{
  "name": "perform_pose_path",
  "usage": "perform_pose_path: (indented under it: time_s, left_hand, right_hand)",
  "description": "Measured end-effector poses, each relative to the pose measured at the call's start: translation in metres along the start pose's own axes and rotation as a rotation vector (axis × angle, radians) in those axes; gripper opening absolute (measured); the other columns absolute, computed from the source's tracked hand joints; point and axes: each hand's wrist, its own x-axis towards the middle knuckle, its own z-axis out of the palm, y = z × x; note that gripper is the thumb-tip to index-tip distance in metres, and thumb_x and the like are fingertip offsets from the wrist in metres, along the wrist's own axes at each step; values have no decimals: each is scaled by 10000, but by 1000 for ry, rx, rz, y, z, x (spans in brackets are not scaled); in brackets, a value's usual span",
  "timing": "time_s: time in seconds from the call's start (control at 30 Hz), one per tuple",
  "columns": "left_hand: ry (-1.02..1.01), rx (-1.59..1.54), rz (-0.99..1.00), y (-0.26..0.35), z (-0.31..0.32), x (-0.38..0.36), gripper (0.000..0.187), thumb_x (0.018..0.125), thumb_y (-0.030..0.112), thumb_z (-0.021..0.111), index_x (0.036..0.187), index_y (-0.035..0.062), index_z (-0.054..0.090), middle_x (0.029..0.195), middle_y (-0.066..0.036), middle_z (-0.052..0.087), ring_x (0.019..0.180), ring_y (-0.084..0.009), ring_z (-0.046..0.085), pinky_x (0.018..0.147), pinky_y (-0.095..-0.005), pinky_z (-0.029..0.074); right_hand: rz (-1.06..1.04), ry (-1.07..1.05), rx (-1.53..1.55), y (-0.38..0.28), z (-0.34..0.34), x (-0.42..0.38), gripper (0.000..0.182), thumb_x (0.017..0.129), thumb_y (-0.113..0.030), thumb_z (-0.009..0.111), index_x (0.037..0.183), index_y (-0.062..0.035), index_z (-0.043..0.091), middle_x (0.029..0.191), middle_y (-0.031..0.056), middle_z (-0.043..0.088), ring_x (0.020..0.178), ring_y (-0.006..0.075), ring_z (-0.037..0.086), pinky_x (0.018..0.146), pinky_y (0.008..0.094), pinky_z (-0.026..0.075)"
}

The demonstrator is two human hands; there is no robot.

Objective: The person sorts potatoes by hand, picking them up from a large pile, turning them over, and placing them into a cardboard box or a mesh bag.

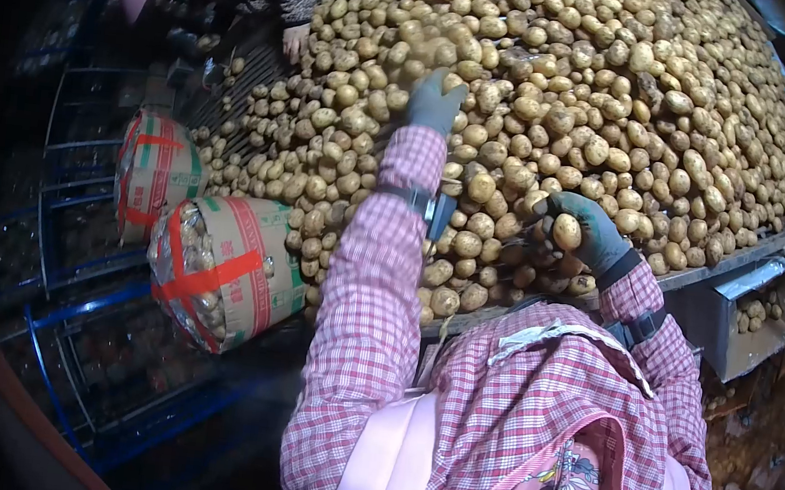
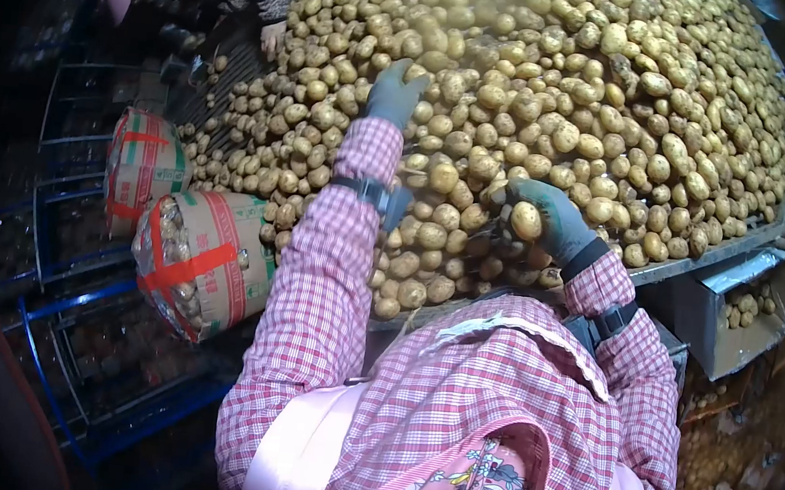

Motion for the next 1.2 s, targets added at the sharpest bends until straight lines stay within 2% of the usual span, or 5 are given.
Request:
perform_pose_path:
  time_s: [0.43,0.83,0.93,1.0,1.2]
  left_hand:
    - [-894,-988,-220,114,22,-136,555,850,-31,700,1396,-8,602,1254,-88,702,1090,-165,674,943,-291,562]
    - [-480,-706,-137,76,0,-201,226,987,100,660,1185,30,744,1068,-15,740,862,-53,643,726,-198,528]
    - [-416,-698,-216,45,-20,-209,226,994,108,659,1191,37,742,1027,9,729,841,-47,636,717,-194,528]
    - [-354,-755,-292,35,-30,-214,252,988,103,663,1217,16,722,1025,20,717,833,-32,567,762,-195,489]
    - [-85,-561,-205,-36,-78,-234,324,977,107,685,1279,-11,673,1186,-68,709,1020,-122,633,882,-269,524]
  right_hand:
    - [121,219,767,-16,-6,-19,398,1086,-357,525,1262,-24,652,1181,40,696,960,102,666,809,235,547]
    - [-205,965,405,-45,-149,-227,429,1000,-391,664,1246,-42,622,1009,81,701,733,142,690,564,211,582]
    - [-282,1029,-734,-43,-363,-372,368,1060,-316,540,1351,-100,603,1231,76,687,1039,175,699,839,340,595]
    - [-192,1310,-70,-75,-399,-414,446,1079,-315,481,1452,-80,550,1390,88,624,1258,179,613,1037,336,500]
    - [-41,607,-169,-65,-120,-142,447,1035,-244,555,1424,-25,575,1345,75,633,1218,158,585,1037,302,463]
